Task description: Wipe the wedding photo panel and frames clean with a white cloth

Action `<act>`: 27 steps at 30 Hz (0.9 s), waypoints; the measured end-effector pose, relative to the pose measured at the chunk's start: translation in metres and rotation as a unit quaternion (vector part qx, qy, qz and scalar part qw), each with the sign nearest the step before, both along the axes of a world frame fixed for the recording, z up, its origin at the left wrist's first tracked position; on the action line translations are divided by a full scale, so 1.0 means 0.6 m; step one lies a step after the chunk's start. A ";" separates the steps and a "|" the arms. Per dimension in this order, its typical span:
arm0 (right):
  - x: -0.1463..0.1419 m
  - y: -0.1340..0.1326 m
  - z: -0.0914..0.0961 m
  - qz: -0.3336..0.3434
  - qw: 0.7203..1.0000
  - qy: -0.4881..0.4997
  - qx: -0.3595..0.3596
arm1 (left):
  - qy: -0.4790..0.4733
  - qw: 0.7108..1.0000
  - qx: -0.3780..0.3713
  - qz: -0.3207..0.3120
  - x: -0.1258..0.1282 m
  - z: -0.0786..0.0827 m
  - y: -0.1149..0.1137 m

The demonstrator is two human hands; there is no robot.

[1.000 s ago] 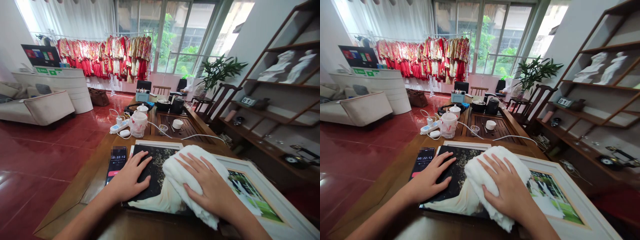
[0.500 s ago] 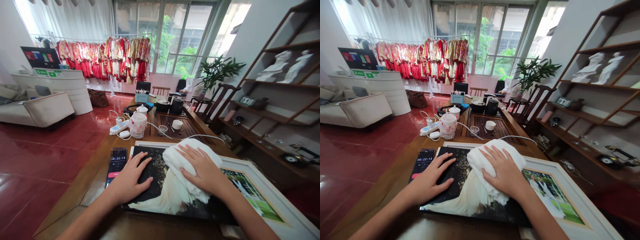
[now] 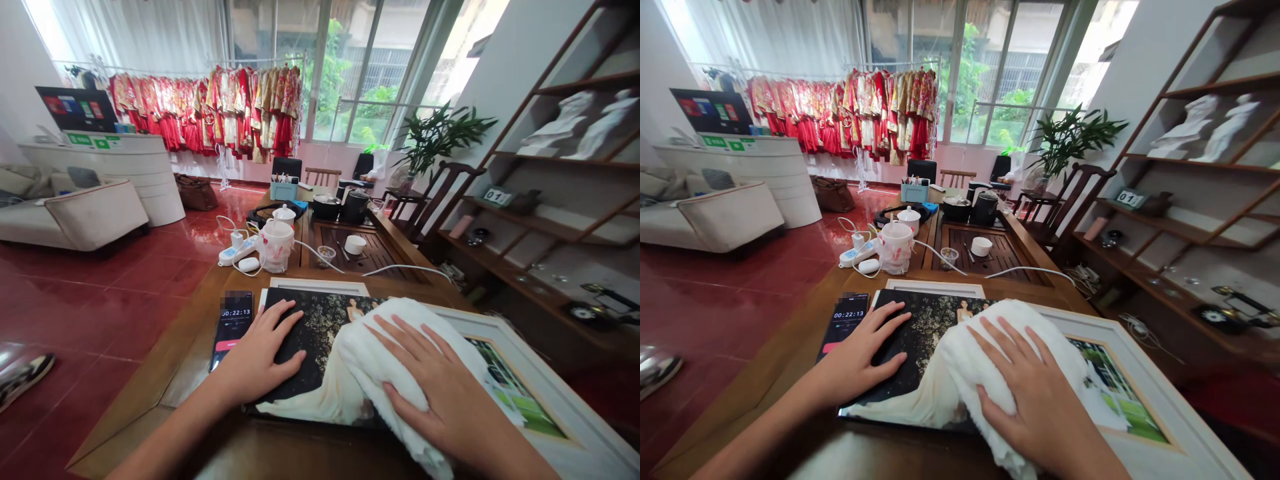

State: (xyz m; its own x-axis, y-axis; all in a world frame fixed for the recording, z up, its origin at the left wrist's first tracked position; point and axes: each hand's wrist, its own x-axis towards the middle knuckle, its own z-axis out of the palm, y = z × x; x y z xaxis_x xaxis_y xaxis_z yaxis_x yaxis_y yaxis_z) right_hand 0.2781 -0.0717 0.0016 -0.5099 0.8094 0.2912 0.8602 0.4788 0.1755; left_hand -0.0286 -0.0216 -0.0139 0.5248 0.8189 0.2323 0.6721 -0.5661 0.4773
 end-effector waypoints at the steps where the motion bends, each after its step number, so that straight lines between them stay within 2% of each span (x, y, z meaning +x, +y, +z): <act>1: 0.000 0.006 -0.001 -0.001 1.000 0.003 -0.002 | 0.000 1.000 0.000 -0.001 0.000 -0.001 0.000; 10: 0.014 0.084 0.005 -0.026 0.999 0.031 -0.008 | -0.010 1.000 0.000 -0.013 0.001 -0.001 -0.002; 14: 0.020 0.098 0.007 -0.031 0.999 0.036 -0.011 | -0.011 1.000 0.002 -0.007 0.005 0.003 -0.003; 18: 0.018 0.078 0.006 -0.029 0.999 0.031 -0.004 | -0.015 1.000 0.004 0.000 0.005 0.003 -0.004; 27: 0.021 -0.018 -0.011 -0.013 1.000 -0.010 0.013 | -0.016 1.000 0.002 0.003 0.000 -0.004 -0.001</act>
